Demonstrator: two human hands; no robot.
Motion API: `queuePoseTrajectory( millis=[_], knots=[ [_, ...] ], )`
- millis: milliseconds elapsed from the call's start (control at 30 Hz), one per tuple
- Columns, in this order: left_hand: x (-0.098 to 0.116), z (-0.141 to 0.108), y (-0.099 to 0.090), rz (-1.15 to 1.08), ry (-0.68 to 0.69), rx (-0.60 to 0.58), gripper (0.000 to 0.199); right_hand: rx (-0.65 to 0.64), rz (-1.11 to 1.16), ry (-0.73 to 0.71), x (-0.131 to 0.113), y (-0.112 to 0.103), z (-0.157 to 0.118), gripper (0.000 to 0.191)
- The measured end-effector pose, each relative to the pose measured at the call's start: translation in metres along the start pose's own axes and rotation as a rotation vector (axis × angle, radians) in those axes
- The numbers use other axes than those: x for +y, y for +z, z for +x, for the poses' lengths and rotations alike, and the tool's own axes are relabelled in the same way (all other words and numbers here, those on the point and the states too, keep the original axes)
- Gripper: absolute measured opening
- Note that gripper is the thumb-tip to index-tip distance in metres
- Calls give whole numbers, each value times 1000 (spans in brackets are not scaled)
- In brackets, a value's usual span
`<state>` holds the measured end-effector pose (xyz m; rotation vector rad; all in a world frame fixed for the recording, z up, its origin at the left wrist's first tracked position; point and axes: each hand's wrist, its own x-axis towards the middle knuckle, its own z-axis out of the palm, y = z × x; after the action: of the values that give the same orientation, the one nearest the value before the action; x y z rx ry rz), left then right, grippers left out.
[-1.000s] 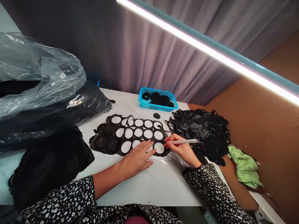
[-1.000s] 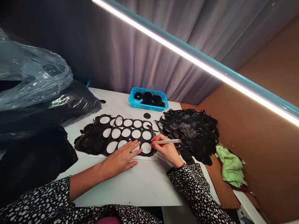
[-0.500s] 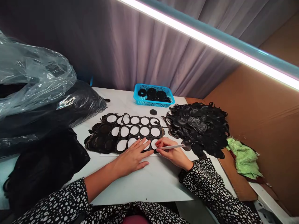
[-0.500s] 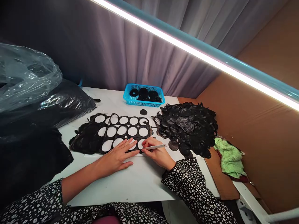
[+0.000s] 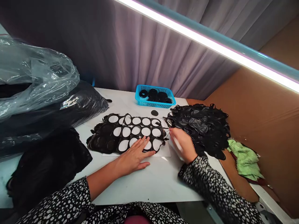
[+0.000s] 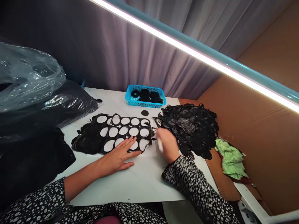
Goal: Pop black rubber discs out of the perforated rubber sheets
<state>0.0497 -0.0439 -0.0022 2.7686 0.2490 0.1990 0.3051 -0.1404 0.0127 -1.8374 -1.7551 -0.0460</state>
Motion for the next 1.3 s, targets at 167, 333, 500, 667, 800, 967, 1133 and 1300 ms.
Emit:
queuePoseTrajectory(
  millis=[167, 333, 500, 667, 800, 967, 1133, 1300],
  knots=[
    [2, 8, -5, 25, -13, 40, 46, 61, 229, 315, 29, -16, 35, 15],
    [0, 32, 2, 128, -106, 127, 51, -221, 594, 239, -4, 16, 33, 18],
    [-3, 37, 11, 134, -138, 88, 53, -311, 683, 264, -9, 28, 32, 21],
    [-4, 34, 12, 86, -135, 121, 53, -325, 682, 264, -5, 26, 34, 23],
    [-5, 34, 12, 78, -143, 106, 53, -330, 659, 250, -6, 26, 34, 23],
    [-6, 33, 14, 41, -147, 138, 54, -297, 511, 132, -8, 31, 26, 17],
    [-8, 30, 15, 23, -174, 148, 59, -285, 243, -77, -9, 41, 16, 17],
    [-10, 26, 13, 10, -152, 153, 51, 107, -26, 72, 33, 18, 50, 17]
  ],
)
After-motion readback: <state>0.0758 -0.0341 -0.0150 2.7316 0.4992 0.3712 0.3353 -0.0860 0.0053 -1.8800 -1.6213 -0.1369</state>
